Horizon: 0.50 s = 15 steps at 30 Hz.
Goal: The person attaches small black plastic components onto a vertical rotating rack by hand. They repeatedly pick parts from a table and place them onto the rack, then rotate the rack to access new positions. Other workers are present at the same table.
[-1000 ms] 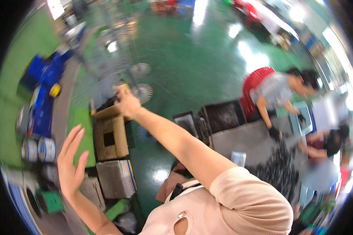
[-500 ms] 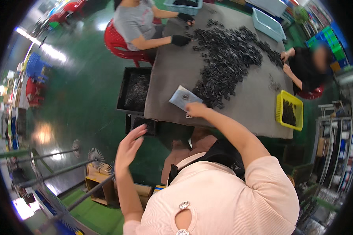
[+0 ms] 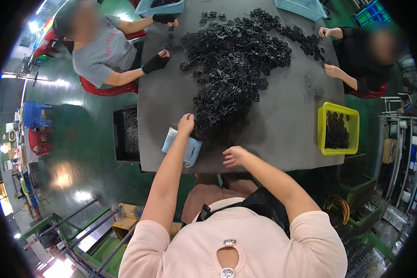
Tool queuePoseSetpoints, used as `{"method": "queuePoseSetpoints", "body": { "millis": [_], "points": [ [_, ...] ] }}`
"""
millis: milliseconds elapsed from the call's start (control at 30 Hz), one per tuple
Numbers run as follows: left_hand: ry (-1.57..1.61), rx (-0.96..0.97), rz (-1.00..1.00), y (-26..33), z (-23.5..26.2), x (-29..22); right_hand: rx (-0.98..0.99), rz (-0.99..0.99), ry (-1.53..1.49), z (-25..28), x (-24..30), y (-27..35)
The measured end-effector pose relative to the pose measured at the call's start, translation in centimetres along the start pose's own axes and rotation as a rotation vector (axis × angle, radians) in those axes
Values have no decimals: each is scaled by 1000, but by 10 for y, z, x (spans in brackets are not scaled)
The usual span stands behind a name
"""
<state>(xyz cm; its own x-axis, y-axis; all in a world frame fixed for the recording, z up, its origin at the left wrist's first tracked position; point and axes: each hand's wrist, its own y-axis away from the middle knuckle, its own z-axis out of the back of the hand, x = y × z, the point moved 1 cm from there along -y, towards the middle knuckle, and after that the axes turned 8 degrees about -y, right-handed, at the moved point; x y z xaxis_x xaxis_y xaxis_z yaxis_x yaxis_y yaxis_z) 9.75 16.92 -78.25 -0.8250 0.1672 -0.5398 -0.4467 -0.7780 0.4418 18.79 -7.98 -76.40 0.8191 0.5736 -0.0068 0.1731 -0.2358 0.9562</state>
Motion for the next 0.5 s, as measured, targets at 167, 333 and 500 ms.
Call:
{"method": "queuePoseSetpoints", "body": {
  "millis": [167, 333, 500],
  "points": [
    [-130, 39, 182, -33, -14, 11, -75, 35, -383, -46, 4, -22],
    [213, 242, 398, -29, -15, -15, -156, 79, -753, -64, 17, -32],
    [279, 362, 357, -23, -27, -51, -69, 116, -962, -51, 41, -28]
  ]
}}
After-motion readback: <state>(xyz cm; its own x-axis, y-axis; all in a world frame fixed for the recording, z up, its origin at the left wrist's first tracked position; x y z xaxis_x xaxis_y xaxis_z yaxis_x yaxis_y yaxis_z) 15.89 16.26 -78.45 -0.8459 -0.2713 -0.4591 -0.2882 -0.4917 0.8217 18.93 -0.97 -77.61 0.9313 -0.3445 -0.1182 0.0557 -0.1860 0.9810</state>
